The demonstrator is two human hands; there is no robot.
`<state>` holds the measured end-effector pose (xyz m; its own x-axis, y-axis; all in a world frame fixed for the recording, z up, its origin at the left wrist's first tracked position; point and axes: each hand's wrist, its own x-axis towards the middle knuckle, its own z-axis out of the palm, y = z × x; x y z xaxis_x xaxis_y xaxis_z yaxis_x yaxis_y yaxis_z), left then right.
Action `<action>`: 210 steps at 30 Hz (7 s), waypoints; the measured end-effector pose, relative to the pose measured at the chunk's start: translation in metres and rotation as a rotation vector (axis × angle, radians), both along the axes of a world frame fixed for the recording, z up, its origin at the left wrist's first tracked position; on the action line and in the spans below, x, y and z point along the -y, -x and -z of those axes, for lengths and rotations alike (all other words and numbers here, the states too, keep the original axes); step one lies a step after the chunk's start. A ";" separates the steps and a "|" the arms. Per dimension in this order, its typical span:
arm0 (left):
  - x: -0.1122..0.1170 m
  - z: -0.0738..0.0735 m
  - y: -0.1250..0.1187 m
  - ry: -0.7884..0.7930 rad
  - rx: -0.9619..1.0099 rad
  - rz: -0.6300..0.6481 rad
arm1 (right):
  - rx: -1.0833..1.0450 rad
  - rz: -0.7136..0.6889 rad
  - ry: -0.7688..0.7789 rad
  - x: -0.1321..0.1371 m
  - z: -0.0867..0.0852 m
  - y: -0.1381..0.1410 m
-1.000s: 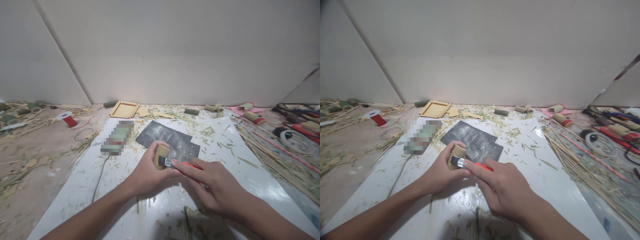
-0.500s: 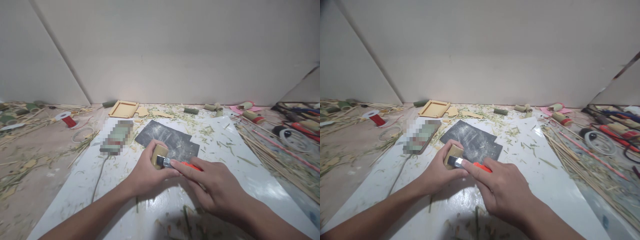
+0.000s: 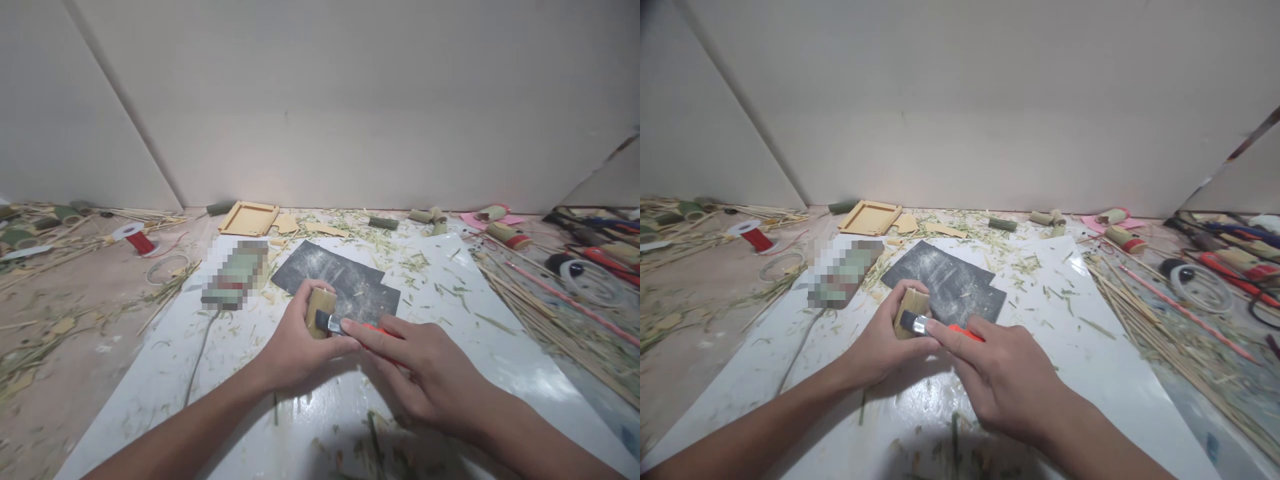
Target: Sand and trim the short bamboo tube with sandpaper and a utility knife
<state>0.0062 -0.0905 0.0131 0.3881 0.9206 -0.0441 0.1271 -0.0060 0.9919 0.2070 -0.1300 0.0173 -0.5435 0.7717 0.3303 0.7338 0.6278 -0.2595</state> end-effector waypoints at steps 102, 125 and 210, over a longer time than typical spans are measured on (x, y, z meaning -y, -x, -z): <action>0.009 -0.010 -0.007 -0.034 -0.171 -0.153 | -0.048 0.104 -0.043 0.004 0.002 0.006; 0.003 -0.008 -0.002 0.009 -0.086 -0.031 | -0.021 0.069 -0.038 0.003 0.001 -0.001; -0.002 -0.005 0.007 0.427 0.426 0.232 | -0.208 0.046 0.220 -0.006 -0.003 -0.007</action>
